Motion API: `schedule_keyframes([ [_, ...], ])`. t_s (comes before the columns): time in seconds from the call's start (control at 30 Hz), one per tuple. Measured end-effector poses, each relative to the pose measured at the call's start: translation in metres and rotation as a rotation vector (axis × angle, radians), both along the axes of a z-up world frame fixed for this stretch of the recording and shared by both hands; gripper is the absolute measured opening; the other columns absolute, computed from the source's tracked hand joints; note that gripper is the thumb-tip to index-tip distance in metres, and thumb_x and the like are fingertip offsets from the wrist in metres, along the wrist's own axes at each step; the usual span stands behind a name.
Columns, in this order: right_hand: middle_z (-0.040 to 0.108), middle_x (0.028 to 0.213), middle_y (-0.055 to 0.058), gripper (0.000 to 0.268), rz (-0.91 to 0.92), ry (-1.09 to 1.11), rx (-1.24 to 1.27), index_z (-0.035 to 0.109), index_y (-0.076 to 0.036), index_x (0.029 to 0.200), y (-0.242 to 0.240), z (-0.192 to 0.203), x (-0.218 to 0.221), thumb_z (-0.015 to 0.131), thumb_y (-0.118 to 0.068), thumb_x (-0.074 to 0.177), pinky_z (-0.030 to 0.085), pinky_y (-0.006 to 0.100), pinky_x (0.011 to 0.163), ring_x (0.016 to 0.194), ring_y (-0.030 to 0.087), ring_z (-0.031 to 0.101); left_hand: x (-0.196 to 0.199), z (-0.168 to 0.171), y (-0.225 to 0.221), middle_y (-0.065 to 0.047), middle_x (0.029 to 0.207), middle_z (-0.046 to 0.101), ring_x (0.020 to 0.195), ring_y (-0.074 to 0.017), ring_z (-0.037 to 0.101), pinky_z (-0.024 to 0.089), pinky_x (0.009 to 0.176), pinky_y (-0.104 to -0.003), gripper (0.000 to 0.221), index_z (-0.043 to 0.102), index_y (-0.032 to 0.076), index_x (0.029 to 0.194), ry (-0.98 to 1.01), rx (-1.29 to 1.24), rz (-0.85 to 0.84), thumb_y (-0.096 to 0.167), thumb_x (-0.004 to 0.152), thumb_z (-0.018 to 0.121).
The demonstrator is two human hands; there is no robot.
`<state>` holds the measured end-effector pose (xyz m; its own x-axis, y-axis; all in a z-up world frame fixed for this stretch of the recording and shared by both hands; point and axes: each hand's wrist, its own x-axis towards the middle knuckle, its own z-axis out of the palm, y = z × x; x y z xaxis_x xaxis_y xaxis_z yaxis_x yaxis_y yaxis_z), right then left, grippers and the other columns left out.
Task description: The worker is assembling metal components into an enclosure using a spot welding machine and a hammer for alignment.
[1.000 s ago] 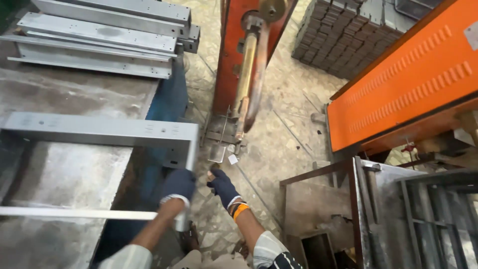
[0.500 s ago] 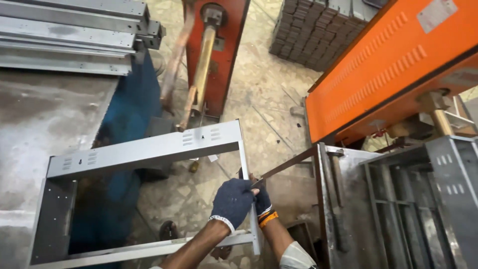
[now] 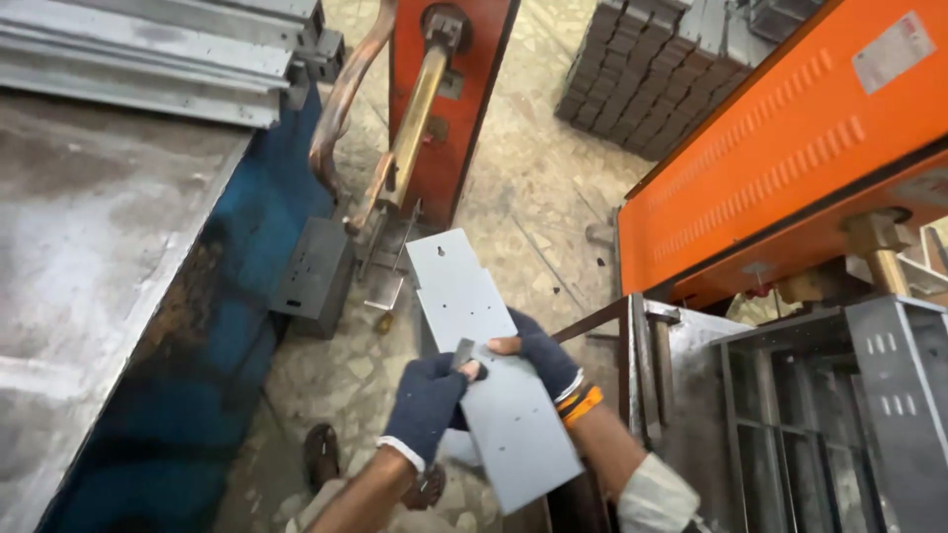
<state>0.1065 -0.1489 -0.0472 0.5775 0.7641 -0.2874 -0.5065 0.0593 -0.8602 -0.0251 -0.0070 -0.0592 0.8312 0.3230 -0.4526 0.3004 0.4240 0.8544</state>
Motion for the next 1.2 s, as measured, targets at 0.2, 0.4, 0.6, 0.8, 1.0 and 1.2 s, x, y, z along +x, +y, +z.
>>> schedule_keyframes([
  [0.2,0.069,0.127,0.017,0.074,0.157,-0.09,-0.184,0.056,0.006,0.139,-0.012,0.013,0.017,0.076,-0.015,0.071,0.051,0.035,0.1,0.114,0.024,0.066,-0.018,0.019,-0.014,-0.008,0.076,0.071,0.063,-0.0155,0.069,0.058,0.058,-0.032,0.03,0.071,-0.003,0.089,0.006,-0.169,-0.13,0.026,0.095,0.065],
  [0.4,0.069,0.131,0.017,0.074,0.274,-0.209,-0.103,0.057,0.007,0.14,0.032,0.064,0.006,0.075,-0.018,0.073,0.048,0.034,0.106,0.121,0.024,0.065,-0.041,0.059,0.026,-0.011,0.078,0.074,0.067,-0.0201,0.074,0.062,0.064,-0.034,0.035,0.071,-0.001,0.094,0.012,-0.231,-0.261,0.033,0.095,0.06],
  [0.6,0.07,0.125,0.017,0.063,0.254,-0.18,-0.019,0.058,0.009,0.136,0.076,0.066,0.021,0.073,-0.017,0.08,0.052,0.035,0.101,0.112,0.023,0.067,-0.028,0.061,0.067,-0.008,0.086,0.075,0.075,-0.018,0.075,0.062,0.07,-0.032,0.037,0.073,-0.003,0.1,-0.139,-0.047,-0.174,0.032,0.097,0.064],
  [0.8,0.072,0.117,0.015,0.056,0.156,-0.284,-0.189,0.064,0.006,0.132,0.1,0.045,0.031,0.073,-0.023,0.084,0.055,0.032,0.087,0.098,0.019,0.069,0.0,0.025,0.098,-0.008,0.088,0.075,0.076,-0.0194,0.074,0.062,0.071,-0.037,0.032,0.072,0.001,0.099,-0.038,-0.104,-0.156,0.031,0.095,0.064],
  [1.0,0.07,0.124,0.017,0.075,0.061,-0.7,-0.446,0.047,-0.001,0.145,0.125,0.083,0.021,0.075,-0.034,0.084,0.056,0.035,0.091,0.109,0.023,0.07,-0.004,0.017,0.11,-0.007,0.091,0.076,0.078,-0.016,0.073,0.062,0.073,-0.032,0.034,0.072,-0.001,0.102,-0.124,-0.205,-0.279,0.031,0.094,0.063],
  [1.2,0.057,0.147,0.024,0.093,-0.046,-1.211,-0.886,0.039,-0.016,0.159,0.159,0.083,-0.023,0.075,-0.053,0.081,0.053,0.05,0.093,0.12,0.042,0.065,-0.016,0.001,0.147,-0.007,0.097,0.076,0.079,-0.011,0.056,0.041,0.069,-0.027,0.04,0.074,-0.004,0.112,-0.21,-0.198,-0.573,0.032,0.098,0.064],
])
